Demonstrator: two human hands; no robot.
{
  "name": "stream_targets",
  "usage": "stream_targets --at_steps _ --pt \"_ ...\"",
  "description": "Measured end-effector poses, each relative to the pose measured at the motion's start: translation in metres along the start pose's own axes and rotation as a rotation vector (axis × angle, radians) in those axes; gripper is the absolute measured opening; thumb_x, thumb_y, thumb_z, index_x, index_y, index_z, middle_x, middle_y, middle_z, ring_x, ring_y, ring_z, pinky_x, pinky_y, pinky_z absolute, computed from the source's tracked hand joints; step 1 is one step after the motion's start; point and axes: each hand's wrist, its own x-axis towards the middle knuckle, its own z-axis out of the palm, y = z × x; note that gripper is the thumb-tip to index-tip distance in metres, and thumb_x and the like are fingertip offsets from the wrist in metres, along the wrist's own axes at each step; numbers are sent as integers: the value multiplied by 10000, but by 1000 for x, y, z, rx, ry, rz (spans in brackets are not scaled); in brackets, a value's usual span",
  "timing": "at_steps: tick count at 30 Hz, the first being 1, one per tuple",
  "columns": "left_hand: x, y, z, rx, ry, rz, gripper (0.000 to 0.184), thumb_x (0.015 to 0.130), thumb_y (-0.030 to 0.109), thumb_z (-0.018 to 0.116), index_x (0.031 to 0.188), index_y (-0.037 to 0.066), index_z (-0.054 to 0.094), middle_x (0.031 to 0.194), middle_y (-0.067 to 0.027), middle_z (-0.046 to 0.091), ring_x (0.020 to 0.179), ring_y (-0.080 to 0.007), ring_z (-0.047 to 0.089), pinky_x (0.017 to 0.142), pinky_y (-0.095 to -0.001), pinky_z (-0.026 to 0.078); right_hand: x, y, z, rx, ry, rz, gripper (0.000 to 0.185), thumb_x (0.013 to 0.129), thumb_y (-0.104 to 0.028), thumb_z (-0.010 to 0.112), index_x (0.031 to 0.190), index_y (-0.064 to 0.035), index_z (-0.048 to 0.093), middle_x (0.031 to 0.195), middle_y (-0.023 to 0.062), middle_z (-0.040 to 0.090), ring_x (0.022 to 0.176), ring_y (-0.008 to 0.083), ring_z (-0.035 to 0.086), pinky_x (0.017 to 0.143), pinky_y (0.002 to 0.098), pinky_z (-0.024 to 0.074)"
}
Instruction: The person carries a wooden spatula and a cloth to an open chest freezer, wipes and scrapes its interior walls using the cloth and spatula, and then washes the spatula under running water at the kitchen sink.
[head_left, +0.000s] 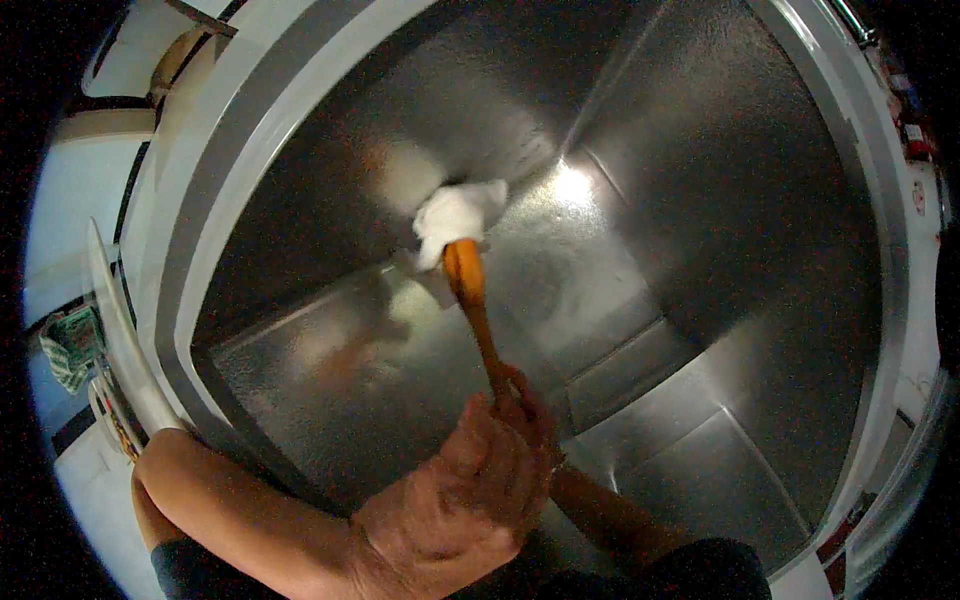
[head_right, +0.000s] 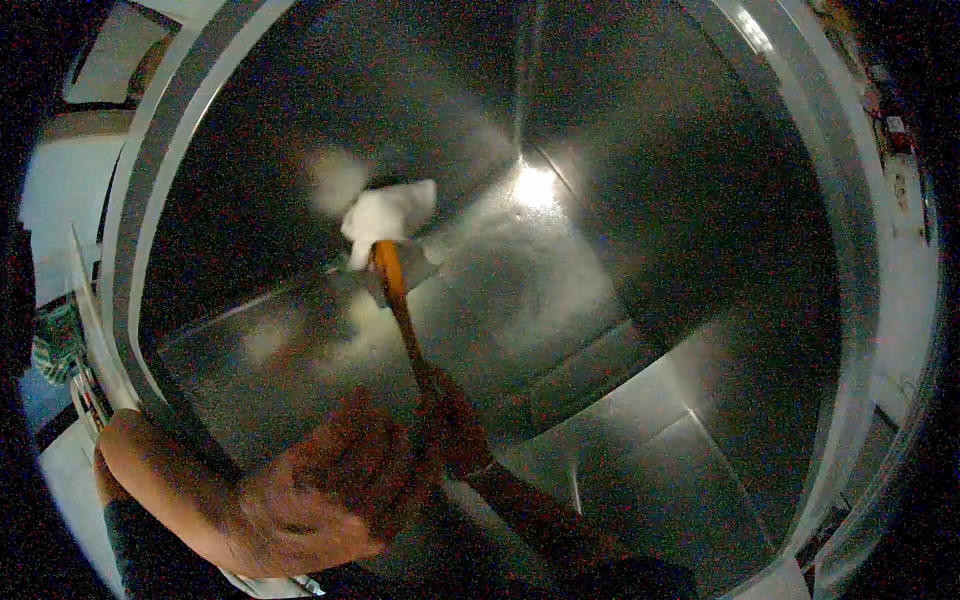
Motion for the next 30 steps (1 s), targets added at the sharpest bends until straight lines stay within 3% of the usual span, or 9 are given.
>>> stream_targets --at_steps 2,4,6,10,19,21,23,26,30 --pt "-1 2 -4 -51 -108 -27 403 603 232 487 937 15 541 758 -112 533 764 -267 509 778 -401 390 14 -5 8 -425 321 -336 354 841 -155 424 1166 -26 370 666 -18 468 543 60 431 493 167 377" --pt "-3 -5 -8 -53 -63 6 396 606 235 484 938 27 544 773 -117 536 774 -269 513 791 -405 387 45 -9 -8 -567 321 -481 347 835 -186 436 1152 -54 386 608 -13 438 483 59 413 419 177 359" --pt "-5 -3 -8 -51 -21 38 390 610 238 480 939 38 548 788 -121 540 783 -271 516 804 -409 383 70 -47 -4 10 370 -165 322 830 -220 447 1122 -90 412 608 2 448 444 63 407 370 192 342" --pt "-9 2 3 -119 31 -6 381 621 244 472 945 60 550 823 -130 545 786 -284 529 834 -444 369 148 -57 -59 239 247 -298 270 811 -288 475 1020 -118 457 598 -11 447 396 54 367 340 175 303" --pt "-5 -2 -5 -73 23 -20 379 626 244 469 947 61 550 834 -133 546 789 -288 532 845 -460 362 37 -11 -19 -73 88 -269 370 820 -257 465 1144 -89 403 715 46 486 546 80 457 459 234 392" --pt "-5 1 -6 -61 23 -15 379 627 245 467 949 63 550 836 -134 546 788 -289 533 847 -464 362 18 15 -19 590 -39 -37 390 829 -243 459 1176 -81 382 732 55 487 564 78 464 482 234 403" --pt "-5 2 -6 -20 39 10 379 631 248 464 953 69 551 839 -137 546 785 -289 534 846 -470 363 5 -2 -2 -54 115 -478 384 836 -249 454 1170 -74 387 689 38 480 511 68 446 420 224 383" --pt "-11 -4 -10 -22 -49 22 379 630 236 469 960 63 541 824 -137 543 798 -290 531 844 -467 364 64 -31 -15 -296 352 -408 336 830 -276 459 1119 -106 429 622 11 458 427 64 391 324 203 301" --pt "-11 -5 -5 -68 -24 -8 375 631 230 470 960 61 538 820 -136 542 798 -289 530 845 -468 361 123 -86 -29 239 341 -216 237 826 -289 455 1018 -150 445 588 -3 425 389 68 326 311 188 262"
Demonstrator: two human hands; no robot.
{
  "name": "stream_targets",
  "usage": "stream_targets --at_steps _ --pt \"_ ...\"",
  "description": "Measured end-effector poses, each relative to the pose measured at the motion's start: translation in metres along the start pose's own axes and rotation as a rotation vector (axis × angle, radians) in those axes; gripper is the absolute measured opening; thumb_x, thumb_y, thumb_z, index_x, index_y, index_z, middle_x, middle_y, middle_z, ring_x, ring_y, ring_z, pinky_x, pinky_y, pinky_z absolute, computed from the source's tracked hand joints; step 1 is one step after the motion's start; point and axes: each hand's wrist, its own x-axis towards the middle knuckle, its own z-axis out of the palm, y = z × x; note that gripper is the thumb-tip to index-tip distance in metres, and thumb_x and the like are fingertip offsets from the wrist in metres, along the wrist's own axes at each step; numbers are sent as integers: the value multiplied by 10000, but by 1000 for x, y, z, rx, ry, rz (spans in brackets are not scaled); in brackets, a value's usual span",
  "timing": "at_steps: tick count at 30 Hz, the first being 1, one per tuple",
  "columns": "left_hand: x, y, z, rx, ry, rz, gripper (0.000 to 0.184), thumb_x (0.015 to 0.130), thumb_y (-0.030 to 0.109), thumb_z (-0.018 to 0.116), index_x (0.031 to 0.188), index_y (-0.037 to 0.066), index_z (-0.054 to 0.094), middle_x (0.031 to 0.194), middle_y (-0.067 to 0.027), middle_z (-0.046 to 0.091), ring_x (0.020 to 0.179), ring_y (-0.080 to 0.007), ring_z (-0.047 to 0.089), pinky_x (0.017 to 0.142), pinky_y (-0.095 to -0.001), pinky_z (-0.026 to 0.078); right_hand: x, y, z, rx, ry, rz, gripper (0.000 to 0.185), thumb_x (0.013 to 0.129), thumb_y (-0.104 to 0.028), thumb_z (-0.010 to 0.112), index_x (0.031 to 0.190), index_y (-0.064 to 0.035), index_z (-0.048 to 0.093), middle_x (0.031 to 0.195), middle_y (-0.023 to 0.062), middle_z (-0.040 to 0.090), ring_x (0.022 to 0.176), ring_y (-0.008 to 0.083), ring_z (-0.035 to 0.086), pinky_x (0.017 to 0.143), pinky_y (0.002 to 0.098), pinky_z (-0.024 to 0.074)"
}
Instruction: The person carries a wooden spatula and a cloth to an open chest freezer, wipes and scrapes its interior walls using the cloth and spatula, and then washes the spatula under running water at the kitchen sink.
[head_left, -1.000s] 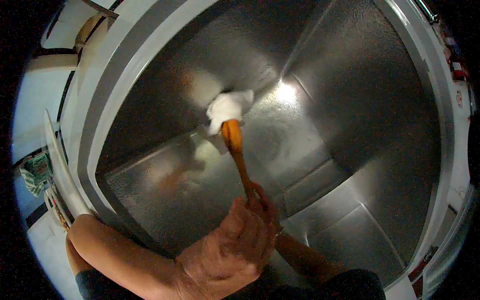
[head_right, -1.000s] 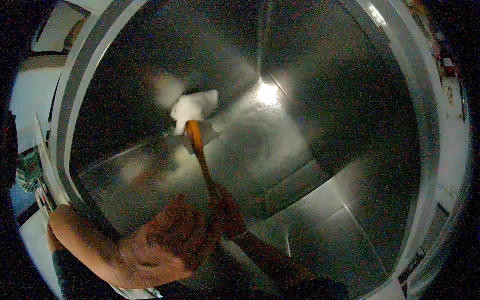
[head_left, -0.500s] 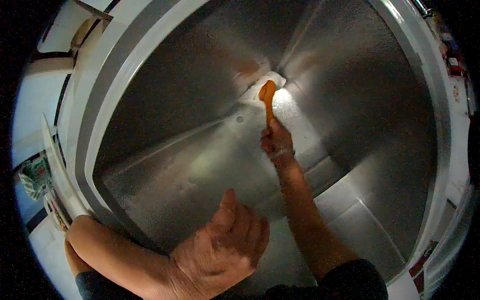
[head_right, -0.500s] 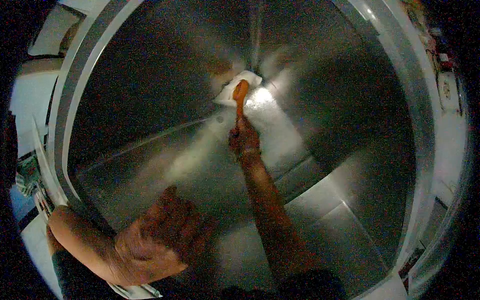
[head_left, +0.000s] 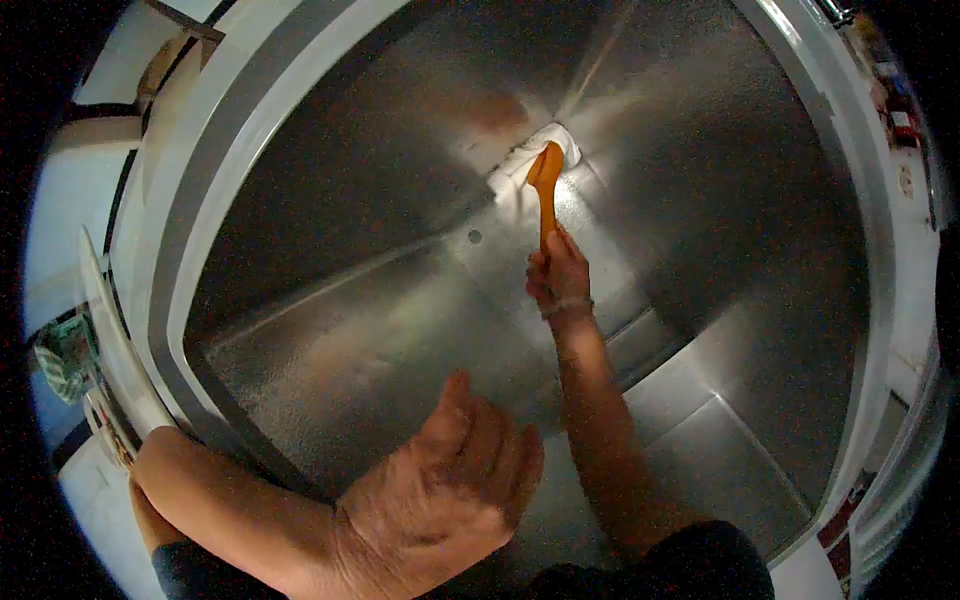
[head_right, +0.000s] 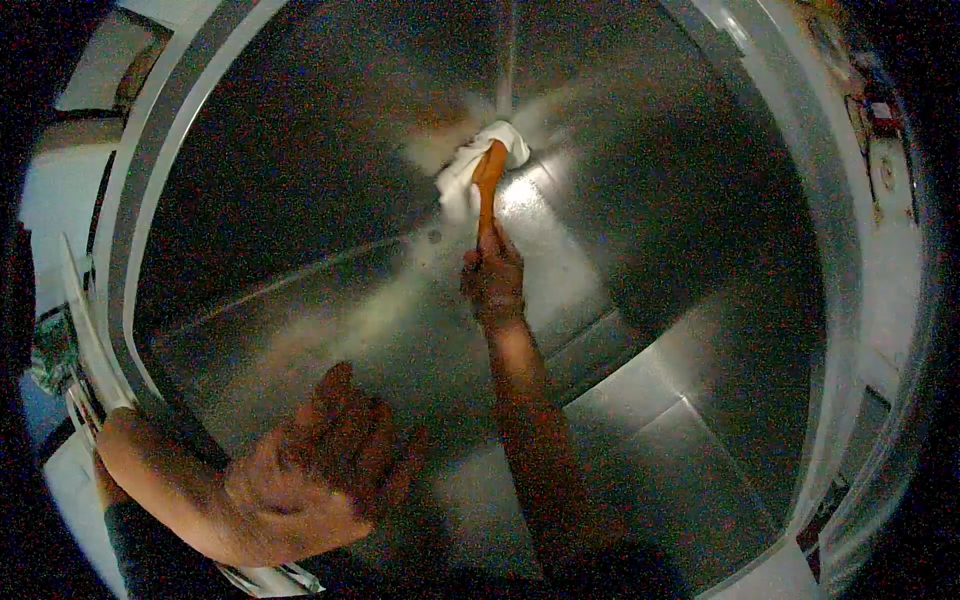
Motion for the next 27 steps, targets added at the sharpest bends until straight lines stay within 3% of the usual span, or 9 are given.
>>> stream_targets --at_steps 6,8,11,15,18,20,22,24,27 --pt "1 2 4 -36 37 -25 370 632 221 472 959 59 533 814 -134 541 798 -287 528 847 -469 356 63 7 -17 171 -47 268 188 835 -300 423 964 -164 438 576 -3 424 381 73 320 312 185 254" --pt "2 2 5 -53 41 -40 368 632 218 472 959 58 531 812 -134 541 798 -287 527 848 -470 355 33 12 -9 21 -25 96 189 836 -321 418 942 -165 437 568 -5 428 377 70 333 308 190 256" --pt "8 7 5 -48 66 -47 366 632 214 473 958 57 529 808 -133 541 798 -286 526 849 -470 352 -42 18 -4 -186 -69 -81 282 849 -289 406 1104 -167 405 564 -8 428 373 60 336 303 198 262" --pt "11 1 16 25 115 30 207 643 177 479 763 21 545 648 -76 515 650 -214 507 717 -382 365 -110 18 -24 -347 -173 -278 378 869 -229 371 1238 -183 306 561 -12 409 359 50 308 302 192 267" --pt "18 -7 16 74 171 26 140 661 158 476 726 47 532 607 -34 484 611 -181 481 683 -350 340 -131 -23 -18 -124 -184 -306 370 871 -224 366 1233 -163 314 551 -16 391 350 39 285 298 179 252" --pt "22 -11 15 65 156 8 135 655 156 485 714 50 543 613 -37 497 618 -179 494 656 -336 348 -129 -53 -20 -240 -67 -417 375 868 -209 372 1233 -145 316 540 -18 380 355 26 278 296 164 235" --pt "20 -20 15 27 139 9 125 653 138 492 716 50 555 637 -53 518 645 -186 513 675 -342 359 -133 -59 -17 -252 -102 -473 371 865 -195 376 1223 -111 331 541 -15 388 357 18 287 295 159 245" --pt "21 -26 15 -16 112 1 117 651 120 499 717 50 566 660 -69 539 672 -193 531 693 -347 370 -130 -51 -30 -352 -164 -672 363 861 -182 380 1211 -91 348 550 -14 403 350 26 296 296 160 261" --pt "21 -31 13 -11 103 -27 131 643 86 513 741 44 591 729 -100 577 745 -216 561 737 -361 388 -123 -43 -50 -416 -58 -680 364 849 -194 413 1190 -72 380 562 -22 419 371 31 321 325 154 291"
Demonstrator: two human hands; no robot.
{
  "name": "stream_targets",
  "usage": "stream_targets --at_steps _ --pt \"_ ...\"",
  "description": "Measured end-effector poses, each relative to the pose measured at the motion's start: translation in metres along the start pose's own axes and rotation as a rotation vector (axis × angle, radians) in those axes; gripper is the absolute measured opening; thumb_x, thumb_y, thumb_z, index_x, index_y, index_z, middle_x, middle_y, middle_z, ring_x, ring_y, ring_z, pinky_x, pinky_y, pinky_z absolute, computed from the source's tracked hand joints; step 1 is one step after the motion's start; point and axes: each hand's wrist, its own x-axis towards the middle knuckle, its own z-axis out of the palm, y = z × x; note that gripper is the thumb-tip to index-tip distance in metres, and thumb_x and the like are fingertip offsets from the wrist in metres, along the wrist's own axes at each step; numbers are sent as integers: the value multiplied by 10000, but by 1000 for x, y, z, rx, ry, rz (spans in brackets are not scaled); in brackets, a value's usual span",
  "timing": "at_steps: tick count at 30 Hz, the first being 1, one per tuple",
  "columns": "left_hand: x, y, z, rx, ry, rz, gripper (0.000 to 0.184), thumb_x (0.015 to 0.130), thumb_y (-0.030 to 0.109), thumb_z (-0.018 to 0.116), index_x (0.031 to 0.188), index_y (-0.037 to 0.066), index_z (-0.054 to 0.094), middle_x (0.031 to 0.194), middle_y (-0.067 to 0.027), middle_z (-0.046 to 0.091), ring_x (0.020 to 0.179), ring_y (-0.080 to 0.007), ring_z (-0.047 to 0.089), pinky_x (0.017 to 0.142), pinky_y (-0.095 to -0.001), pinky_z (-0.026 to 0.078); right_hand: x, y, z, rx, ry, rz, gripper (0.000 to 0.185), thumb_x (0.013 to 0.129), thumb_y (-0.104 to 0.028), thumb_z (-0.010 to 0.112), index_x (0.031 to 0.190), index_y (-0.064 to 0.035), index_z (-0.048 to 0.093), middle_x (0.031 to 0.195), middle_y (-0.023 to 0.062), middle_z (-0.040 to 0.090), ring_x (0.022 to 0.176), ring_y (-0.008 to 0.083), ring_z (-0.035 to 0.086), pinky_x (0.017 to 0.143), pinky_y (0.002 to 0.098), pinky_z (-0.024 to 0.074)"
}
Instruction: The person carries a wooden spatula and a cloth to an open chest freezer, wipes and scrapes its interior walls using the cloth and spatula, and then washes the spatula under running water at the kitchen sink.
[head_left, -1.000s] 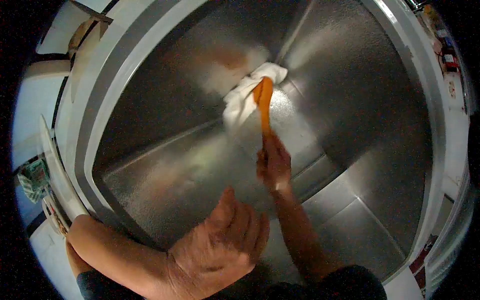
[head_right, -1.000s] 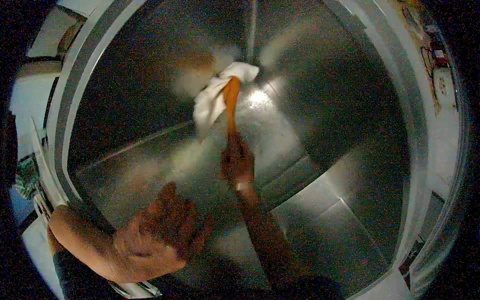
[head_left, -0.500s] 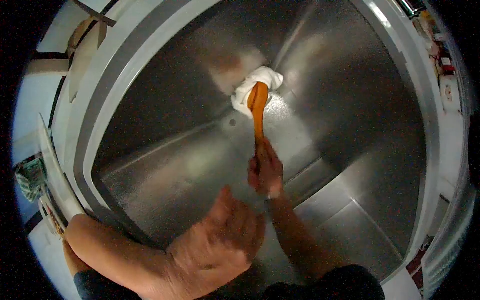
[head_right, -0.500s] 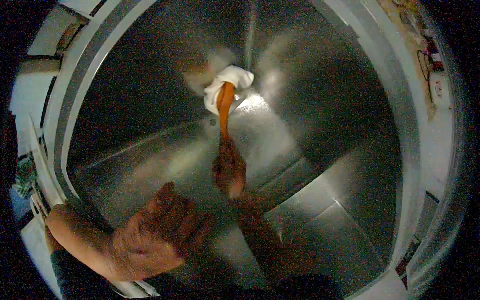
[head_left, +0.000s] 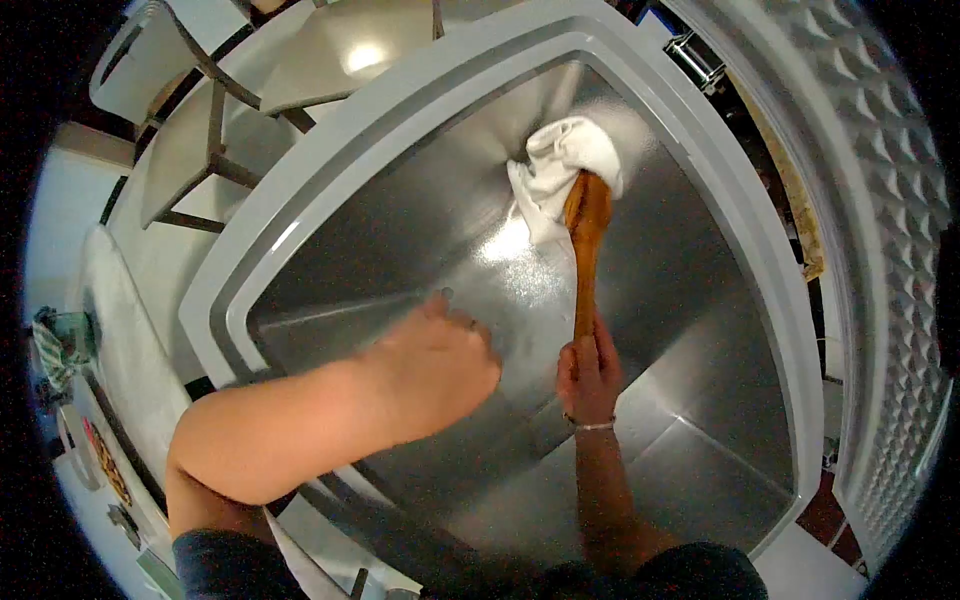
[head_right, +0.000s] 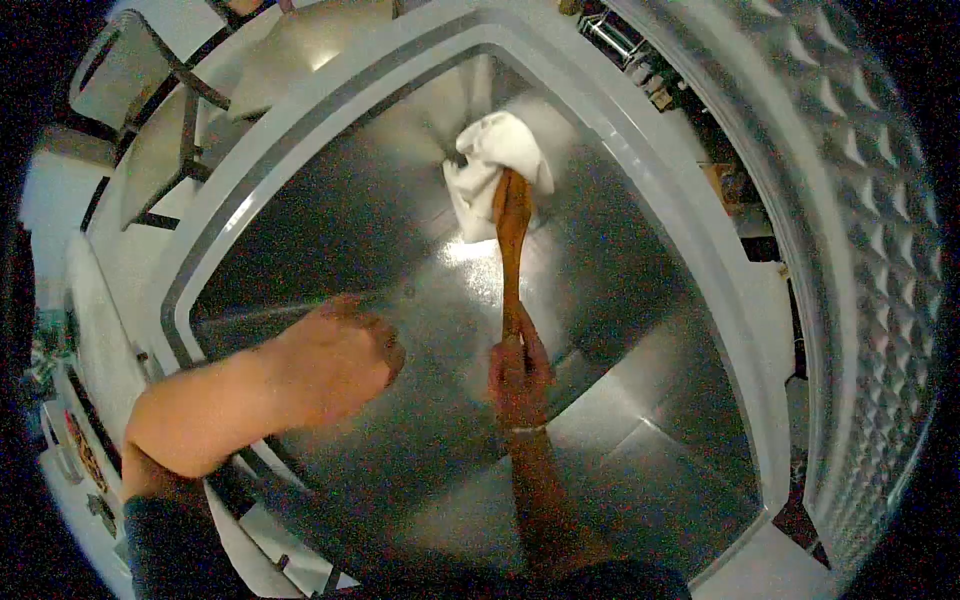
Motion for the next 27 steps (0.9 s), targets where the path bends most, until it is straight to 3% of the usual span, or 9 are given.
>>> stream_targets --at_steps 3,9,14,16,19,21,24,26,27 --pt "3 -1 -8 -61 -170 -32 151 656 69 515 777 37 600 786 -115 592 795 -235 569 771 -365 391 23 25 -10 -1 104 169 369 829 -204 452 1173 -77 412 573 -33 429 411 25 347 363 145 304" --pt "-4 -6 -2 -104 -207 -135 143 676 86 485 784 14 544 772 -144 565 766 -279 570 671 -382 449 93 111 -39 -435 -19 -79 315 794 -190 502 1091 -87 509 510 -57 373 444 46 322 409 206 269" --pt "-7 -9 -3 -117 -118 -200 176 723 114 463 863 21 515 738 -136 557 714 -288 571 653 -375 454 111 150 -57 -521 -54 -31 338 779 -221 540 1084 -77 515 560 -66 398 456 23 312 404 177 265" --pt "-7 -10 1 -108 -110 -174 190 717 108 463 878 20 509 735 -133 555 709 -284 571 650 -372 455 112 166 -61 -708 28 105 322 766 -240 553 1038 -69 543 596 -15 476 488 71 398 448 217 336" --pt "-6 -12 3 -85 -83 -144 222 702 99 465 908 22 498 738 -131 550 703 -275 572 647 -366 457 93 196 -84 -890 146 20 303 757 -242 555 993 -53 559 722 78 565 617 144 504 567 269 409" --pt "-6 -12 3 -78 -66 -136 241 693 95 468 922 25 493 743 -131 547 703 -271 572 648 -362 457 71 195 -97 -852 188 86 287 749 -221 562 975 -44 560 865 146 577 767 210 536 694 308 418" --pt "-8 -12 2 -93 -33 -133 265 672 91 478 928 26 491 743 -131 547 702 -263 573 643 -355 458 28 159 -105 -716 223 16 278 768 -199 551 987 -27 554 880 107 583 769 163 531 681 266 418" --pt "-7 -12 -3 -66 -37 -147 243 701 101 476 928 18 490 721 -141 549 710 -283 572 646 -361 460 3 106 -97 -500 223 291 295 799 -181 519 1059 -42 516 950 48 557 770 137 518 663 255 422" --pt "-6 -13 -5 -69 -37 -144 243 701 101 476 928 18 490 721 -141 549 710 -283 572 646 -361 460 0 96 -98 -503 225 293 295 799 -181 519 1059 -42 516 950 48 557 770 137 518 663 255 422"
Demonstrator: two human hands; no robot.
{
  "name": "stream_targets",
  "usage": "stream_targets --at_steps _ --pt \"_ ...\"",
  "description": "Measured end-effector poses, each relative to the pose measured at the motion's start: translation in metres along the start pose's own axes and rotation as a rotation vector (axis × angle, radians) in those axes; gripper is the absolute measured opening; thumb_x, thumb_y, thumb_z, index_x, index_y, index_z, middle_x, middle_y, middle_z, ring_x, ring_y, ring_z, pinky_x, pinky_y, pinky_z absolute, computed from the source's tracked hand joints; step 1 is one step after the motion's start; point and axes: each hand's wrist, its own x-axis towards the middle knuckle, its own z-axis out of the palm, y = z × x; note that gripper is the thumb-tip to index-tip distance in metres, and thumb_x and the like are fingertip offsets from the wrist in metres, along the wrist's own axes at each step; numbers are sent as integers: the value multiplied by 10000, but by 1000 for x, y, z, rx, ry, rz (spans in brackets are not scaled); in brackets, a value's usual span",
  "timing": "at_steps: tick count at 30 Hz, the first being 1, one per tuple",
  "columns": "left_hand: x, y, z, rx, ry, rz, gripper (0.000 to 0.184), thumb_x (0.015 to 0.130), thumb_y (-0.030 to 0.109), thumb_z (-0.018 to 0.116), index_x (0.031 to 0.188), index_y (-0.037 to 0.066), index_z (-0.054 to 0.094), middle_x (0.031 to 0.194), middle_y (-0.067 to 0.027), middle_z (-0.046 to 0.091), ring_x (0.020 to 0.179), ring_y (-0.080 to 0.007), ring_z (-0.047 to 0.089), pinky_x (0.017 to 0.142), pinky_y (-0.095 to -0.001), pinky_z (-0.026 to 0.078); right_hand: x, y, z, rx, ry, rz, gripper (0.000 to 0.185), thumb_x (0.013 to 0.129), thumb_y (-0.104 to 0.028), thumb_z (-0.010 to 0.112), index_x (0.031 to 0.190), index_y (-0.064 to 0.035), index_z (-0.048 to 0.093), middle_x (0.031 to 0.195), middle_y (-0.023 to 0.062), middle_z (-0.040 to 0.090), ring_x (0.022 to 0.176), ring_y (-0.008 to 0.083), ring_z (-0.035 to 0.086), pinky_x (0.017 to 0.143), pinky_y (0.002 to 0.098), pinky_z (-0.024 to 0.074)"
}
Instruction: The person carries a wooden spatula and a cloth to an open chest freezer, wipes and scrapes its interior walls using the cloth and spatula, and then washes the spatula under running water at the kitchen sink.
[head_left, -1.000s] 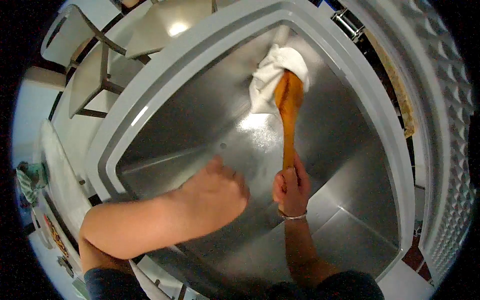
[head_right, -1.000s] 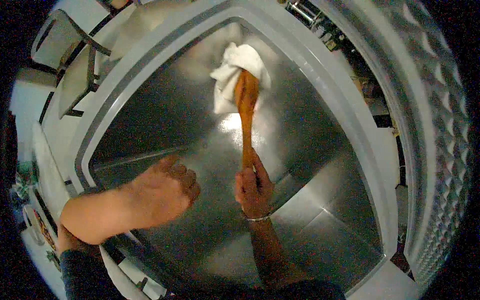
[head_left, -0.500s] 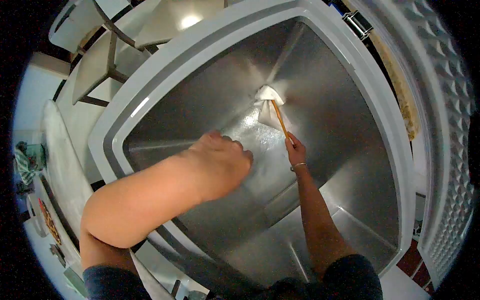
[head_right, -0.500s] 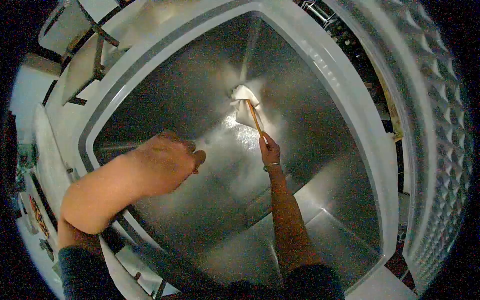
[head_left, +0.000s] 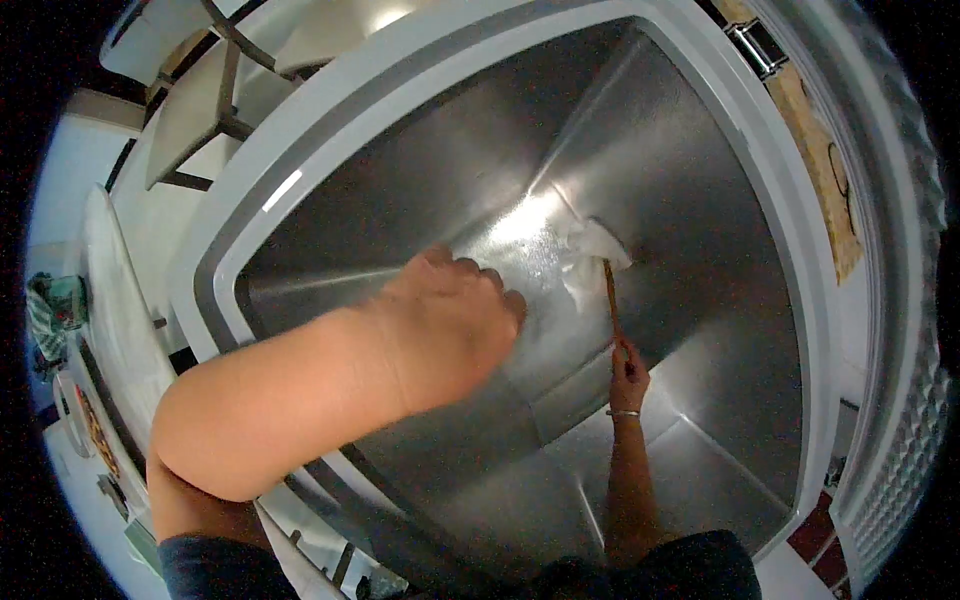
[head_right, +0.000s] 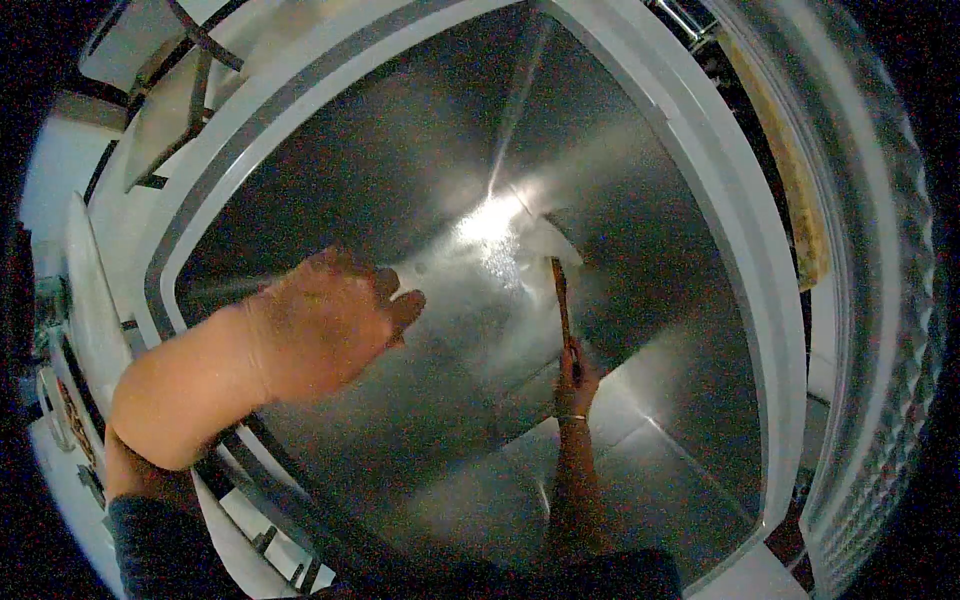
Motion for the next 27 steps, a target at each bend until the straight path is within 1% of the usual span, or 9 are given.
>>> stream_targets --at_steps 3,5,8,11,14,16,20,25,27 --pt "5 -2 -5 -70 -175 -59 210 747 134 462 916 12 493 749 -164 560 740 -314 566 658 -387 456 -1 -19 -5 20 -27 -346 295 819 -130 478 1106 -64 486 941 49 554 726 120 513 642 245 430" --pt "5 -7 -4 -151 -179 -143 185 721 94 478 881 24 541 835 -144 584 813 -263 569 709 -363 424 22 -26 19 -46 86 -521 292 796 -186 525 1025 -5 534 745 -5 527 615 37 425 563 158 356" --pt "6 -14 -4 -184 -159 -174 178 755 130 478 890 33 543 831 -154 578 809 -289 562 715 -377 427 34 -46 41 -181 -30 -273 294 789 -198 529 1020 -17 539 725 -7 506 623 56 425 581 177 373" --pt "6 -20 -4 -213 -165 -221 194 777 185 484 886 37 545 843 -157 572 815 -310 550 720 -385 429 51 -1 39 -226 -6 -242 301 784 -211 534 1022 -27 541 708 -4 497 605 64 415 561 192 372" --pt "7 -22 -11 -188 -181 -256 233 772 227 501 900 37 545 862 -163 568 835 -319 542 735 -387 429 31 35 -2 -113 38 -391 298 781 -202 539 1021 -26 542 694 -16 503 561 53 391 507 194 351" --pt "7 -25 -14 -177 -197 -275 239 772 227 502 920 44 543 875 -167 565 847 -320 538 740 -387 429 2 52 -34 99 71 -255 300 775 -197 551 1024 -30 543 684 -24 511 538 29 377 469 179 318" --pt "9 -33 -5 -212 -54 -297 265 770 232 506 972 62 535 907 -183 557 867 -325 531 756 -384 426 -60 51 -105 -153 137 -9 301 782 -181 534 1038 -21 531 586 -18 497 456 40 362 404 200 285" --pt "16 -42 1 -140 -17 -249 249 772 219 500 961 63 546 903 -175 563 856 -327 535 748 -376 426 -58 105 -129 -222 205 -75 370 780 -259 524 1035 8 522 623 18 520 483 60 400 427 223 329" --pt "20 -49 15 -304 73 -135 191 735 119 476 879 22 554 852 -193 560 849 -330 528 702 -395 437 -53 56 -109 -403 168 -31 280 747 -229 570 971 -60 580 731 105 591 614 142 525 566 272 418"
